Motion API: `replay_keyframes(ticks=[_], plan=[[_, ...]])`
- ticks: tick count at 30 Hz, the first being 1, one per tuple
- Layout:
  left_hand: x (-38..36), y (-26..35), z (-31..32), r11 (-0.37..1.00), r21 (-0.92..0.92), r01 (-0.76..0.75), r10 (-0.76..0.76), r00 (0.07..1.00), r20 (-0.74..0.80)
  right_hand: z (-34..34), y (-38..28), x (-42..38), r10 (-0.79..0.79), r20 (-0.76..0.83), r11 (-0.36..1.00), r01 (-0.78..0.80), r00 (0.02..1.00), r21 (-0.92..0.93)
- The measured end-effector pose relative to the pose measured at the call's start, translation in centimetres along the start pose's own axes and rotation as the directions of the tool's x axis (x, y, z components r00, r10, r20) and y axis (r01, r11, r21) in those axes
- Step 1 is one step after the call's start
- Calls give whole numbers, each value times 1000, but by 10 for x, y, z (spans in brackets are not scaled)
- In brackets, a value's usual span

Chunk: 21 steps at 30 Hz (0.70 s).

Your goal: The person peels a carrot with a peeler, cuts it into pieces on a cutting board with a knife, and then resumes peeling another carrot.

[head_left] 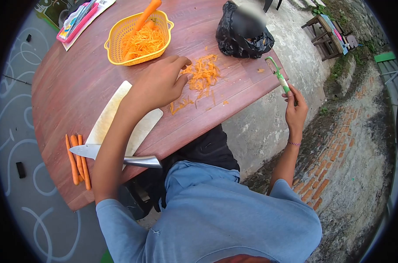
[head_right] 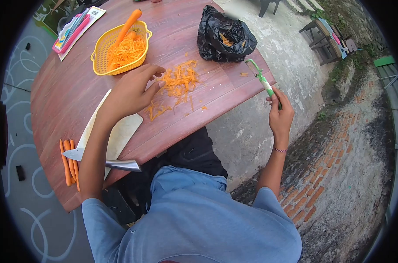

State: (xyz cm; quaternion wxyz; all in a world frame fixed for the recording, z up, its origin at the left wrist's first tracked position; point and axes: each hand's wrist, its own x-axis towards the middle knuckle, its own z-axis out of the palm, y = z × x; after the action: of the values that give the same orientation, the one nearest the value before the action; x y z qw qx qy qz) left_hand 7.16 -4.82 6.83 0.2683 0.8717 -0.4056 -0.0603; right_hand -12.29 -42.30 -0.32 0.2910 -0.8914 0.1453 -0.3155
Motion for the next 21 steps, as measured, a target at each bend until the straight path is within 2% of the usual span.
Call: replay_keyframes(ticks=[1,2,4,6,8,9,10,11,12,13,14,15,16,17,18,19,20,21], plan=[[10,2,2,1000,3,-6,6,1000,19,-3,8,-5,188,-44,981,-186,981,49],[20,1,8,1000,-1,-13,13,1000,23,-2,16,-10,193,-49,981,-191,980,44],[44,-6,28,994,-110,-25,20,999,-47,5,16,-16,369,-42,922,-371,929,-106],[67,-9,45,986,-165,-8,-8,995,-96,23,-2,-25,379,-28,919,-380,925,-103],[89,-9,53,976,-219,5,-39,988,-148,37,-37,-35,332,122,942,-335,935,7],[98,-6,55,949,-310,57,-116,978,-172,43,-52,-39,332,122,942,-335,935,7],[106,-7,59,910,-400,104,-193,963,-187,48,-67,-43,261,171,955,-280,950,98],[113,-13,63,911,-399,102,-190,964,-188,50,-74,-43,182,212,955,-224,960,193],[118,-16,66,950,-308,37,-105,973,-206,47,-73,-40,181,211,955,-223,961,195],[120,-20,69,977,-213,-29,-18,976,-215,44,-69,-35,202,141,962,-224,969,159],[124,-23,73,977,-212,-31,-16,976,-215,41,-65,-31,221,69,966,-228,973,122],[126,-17,71,993,-117,31,-43,994,-100,40,-61,-27,221,66,966,-228,973,122],[127,-11,70,997,-14,81,-80,997,13,41,-58,-23,190,82,980,-195,978,47],[127,-8,74,997,-15,77,-77,997,14,41,-55,-19,162,100,987,-160,982,-28],[127,-8,80,996,66,62,-59,997,-44,44,-56,-15,161,97,987,-159,982,-29],[127,-8,86,988,147,52,-38,994,-100,50,-62,-11,43,67,998,-39,997,-57],[127,-10,90,988,147,53,-38,994,-100,56,-66,-7,-77,42,993,81,996,-89],[127,-11,92,990,142,10,3,996,-92,62,-66,-3,-81,42,993,84,996,-86]])
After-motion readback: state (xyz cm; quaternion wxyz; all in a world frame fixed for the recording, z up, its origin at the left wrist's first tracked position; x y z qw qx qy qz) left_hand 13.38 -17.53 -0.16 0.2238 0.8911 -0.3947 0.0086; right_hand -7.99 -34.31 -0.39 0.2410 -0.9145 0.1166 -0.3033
